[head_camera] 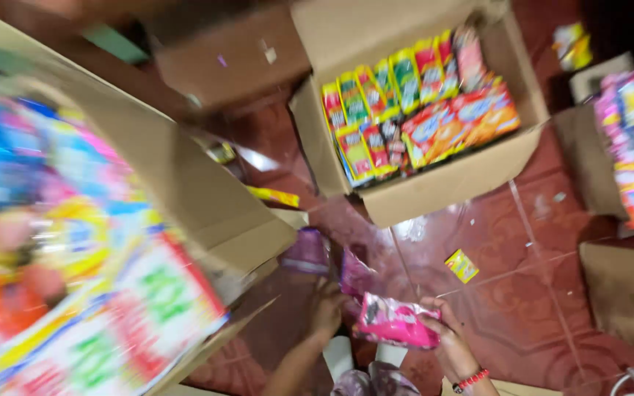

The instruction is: Organize and sort various grocery items including detergent, snacks, and condiments on store shelves and into boxes.

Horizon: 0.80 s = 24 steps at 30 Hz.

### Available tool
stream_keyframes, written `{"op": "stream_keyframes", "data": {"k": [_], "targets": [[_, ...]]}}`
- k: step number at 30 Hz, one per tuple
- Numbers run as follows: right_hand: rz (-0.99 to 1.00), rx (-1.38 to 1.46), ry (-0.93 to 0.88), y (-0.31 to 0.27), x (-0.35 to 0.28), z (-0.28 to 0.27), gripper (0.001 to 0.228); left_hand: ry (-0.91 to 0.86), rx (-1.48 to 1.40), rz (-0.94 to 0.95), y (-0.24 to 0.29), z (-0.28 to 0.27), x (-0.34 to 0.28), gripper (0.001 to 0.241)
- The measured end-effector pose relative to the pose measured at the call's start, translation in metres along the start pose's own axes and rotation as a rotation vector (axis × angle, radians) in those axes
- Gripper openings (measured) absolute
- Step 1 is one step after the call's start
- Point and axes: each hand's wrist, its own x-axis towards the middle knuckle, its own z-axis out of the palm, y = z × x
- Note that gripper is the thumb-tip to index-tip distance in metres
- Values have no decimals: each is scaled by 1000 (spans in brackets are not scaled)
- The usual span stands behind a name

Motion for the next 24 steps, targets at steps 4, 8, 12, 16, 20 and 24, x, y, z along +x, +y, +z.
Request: {"op": "stream_keyframes", "data": {"k": [4,8,12,16,20,24], "targets": [[-152,8,-82,25,-6,-60,25,-11,-204,-117,127,-109,32,24],[-179,-3,-125,18,-8,-92,35,140,-333,-186,228,-185,48,17],[-333,-89,-459,-122,-137,18,56,146,-478,-155,302,-242,54,15],[-515,-243,-662,-130,-109,33,53,234,-669,-123,347,-298,64,18],[-368,-191,-796,-210,-141,72,62,237,-579,-166,366,-346,86,27],[-624,-550,-672,-284,-231,134,75,120,-272,-32,387,-393,106,70]]}}
